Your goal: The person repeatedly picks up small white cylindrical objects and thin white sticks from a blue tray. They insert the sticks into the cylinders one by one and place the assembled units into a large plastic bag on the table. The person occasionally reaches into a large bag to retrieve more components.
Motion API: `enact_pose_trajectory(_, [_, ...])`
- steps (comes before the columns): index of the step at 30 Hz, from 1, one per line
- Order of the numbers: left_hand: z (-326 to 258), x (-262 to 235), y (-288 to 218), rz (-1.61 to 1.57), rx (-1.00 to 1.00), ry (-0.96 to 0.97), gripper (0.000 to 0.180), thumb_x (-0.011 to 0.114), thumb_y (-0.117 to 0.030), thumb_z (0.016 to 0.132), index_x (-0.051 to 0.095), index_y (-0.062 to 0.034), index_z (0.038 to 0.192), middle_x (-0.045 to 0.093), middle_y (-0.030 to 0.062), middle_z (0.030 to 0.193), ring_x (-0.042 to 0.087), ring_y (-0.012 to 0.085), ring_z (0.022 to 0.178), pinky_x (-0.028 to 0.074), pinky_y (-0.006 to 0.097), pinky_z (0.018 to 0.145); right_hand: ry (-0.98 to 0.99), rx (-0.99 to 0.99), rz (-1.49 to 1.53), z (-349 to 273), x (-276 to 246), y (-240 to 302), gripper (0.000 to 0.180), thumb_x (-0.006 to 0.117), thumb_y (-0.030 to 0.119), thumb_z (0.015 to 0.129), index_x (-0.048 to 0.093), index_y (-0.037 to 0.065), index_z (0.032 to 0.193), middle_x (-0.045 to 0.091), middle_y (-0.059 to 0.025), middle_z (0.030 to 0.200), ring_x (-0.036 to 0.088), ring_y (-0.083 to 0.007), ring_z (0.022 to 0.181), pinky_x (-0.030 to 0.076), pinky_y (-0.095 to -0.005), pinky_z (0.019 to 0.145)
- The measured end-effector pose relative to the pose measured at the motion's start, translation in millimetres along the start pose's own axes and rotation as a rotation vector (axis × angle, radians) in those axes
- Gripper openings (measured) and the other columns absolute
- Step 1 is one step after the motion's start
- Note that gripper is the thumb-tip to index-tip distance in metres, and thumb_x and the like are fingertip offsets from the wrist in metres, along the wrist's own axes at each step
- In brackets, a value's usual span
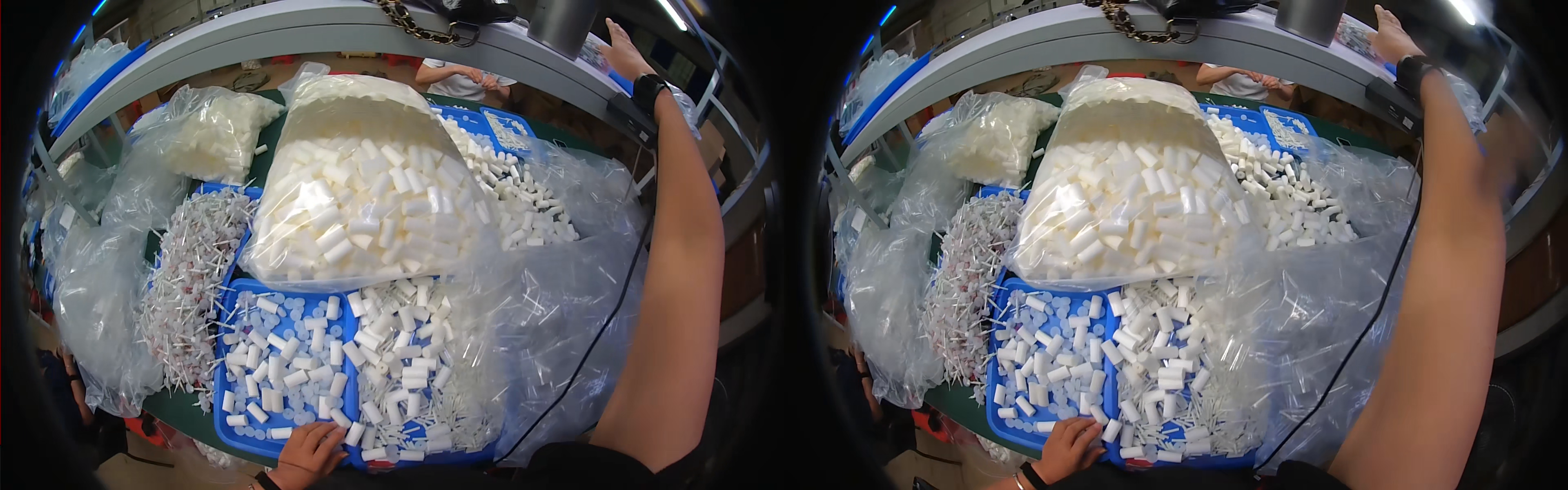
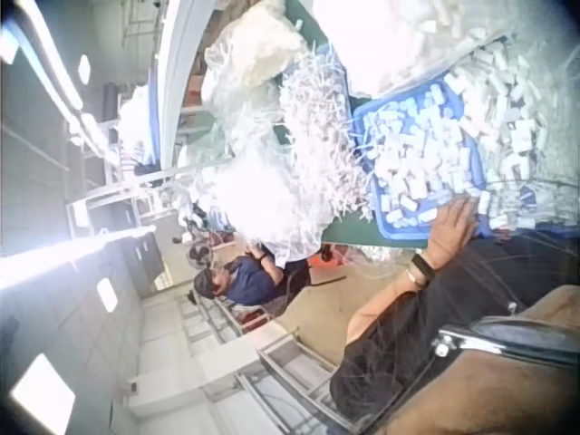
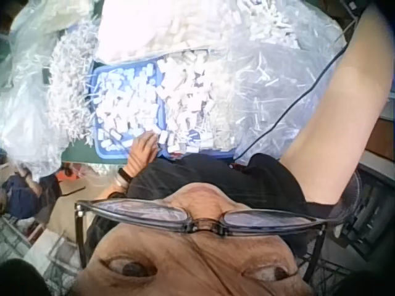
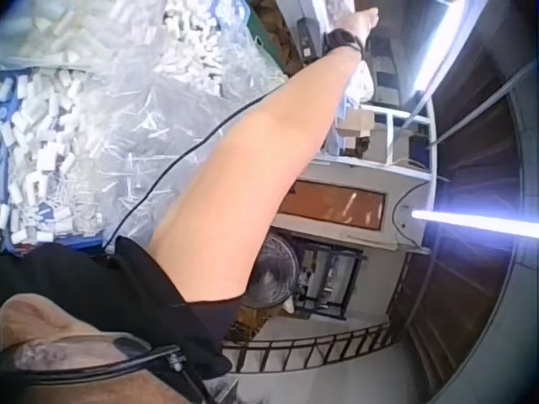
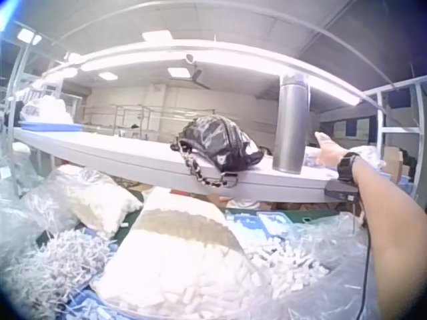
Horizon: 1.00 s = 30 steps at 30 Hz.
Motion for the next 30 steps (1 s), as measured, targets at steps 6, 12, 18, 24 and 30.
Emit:
enact_pose_trajectory(6, [-1, -1, -3, -0.031, -0.055, 0.029, 0.062, 0.08, -0.013, 0.084, 0.055, -0.0061, 0.14, 0.058, 0.0202, 0.131, 0.059, 0.0433, 0.113, 0.052, 0.05, 0.092, 0.449, 0.151, 0.641, -60, -59, 70, 0.077, 0.057, 0.051, 0.103, 0.03, 0.011, 0.163, 0.053, -0.0126, 0.143, 0.063, -0.0205, 0.111, 0.054, -0.0352, 0.094])
enact_pose_trajectory(12, [13, 1, 12, -0.073, -0.014, 0.05, 0.058, 0.08, -0.01, 0.081, 0.06, -0.0059, 0.135, 0.059, 0.0184, 0.129, 0.059, 0.0422, 0.114, 0.051, 0.05, 0.094, 0.48, 0.425, 1.014, -52, -177, 84, 0.08, 0.061, 0.041, 0.105, 0.018, 0.008, 0.164, 0.043, -0.0363, 0.15, 0.058, -0.0443, 0.129, 0.054, -0.0517, 0.103])
enact_pose_trajectory(18, [6, -6, -3, -0.079, -0.093, 0.046, 0.049, 0.078, -0.009, 0.082, 0.065, -0.0056, 0.129, 0.061, 0.0181, 0.128, 0.06, 0.0423, 0.114, 0.051, 0.05, 0.095, 0.462, 0.324, 0.346, -19, -86, 55, 0.071, 0.057, 0.043, 0.105, 0.029, 0.011, 0.163, 0.056, -0.0139, 0.145, 0.068, -0.0213, 0.106, 0.055, -0.0352, 0.096])
enact_pose_trajectory(24, [-4, 0, 10, -0.126, -0.093, 0.1, 0.044, 0.076, -0.012, 0.085, 0.067, -0.006, 0.128, 0.061, 0.0174, 0.131, 0.059, 0.0419, 0.119, 0.05, 0.05, 0.099, 0.552, 0.13, 0.187, -6, -43, -12, 0.053, 0.069, 0.028, 0.097, 0.053, 0.006, 0.142, 0.071, -0.0074, 0.106, 0.066, -0.0134, 0.086, 0.055, -0.0304, 0.073])
enact_pose_trajectory(30, [-2, -5, 5, -0.124, -0.084, 0.082, 0.044, 0.074, -0.013, 0.088, 0.066, -0.0062, 0.131, 0.061, 0.0175, 0.133, 0.058, 0.0414, 0.122, 0.049, 0.05, 0.101, 0.269, 0.107, 0.22, -18, -88, 29, 0.011, 0.07, 0.011, 0.091, 0.069, 0.0, 0.094, 0.067, -0.0035, 0.074, 0.064, -0.0113, 0.063, 0.052, -0.0256, 0.06])
Point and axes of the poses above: each hand's wrist, its own z-axis towards the middle knuckle, its own x-axis out of the palm, y = z × x, the point moved 1 cm from there along z, towards the middle knuckle
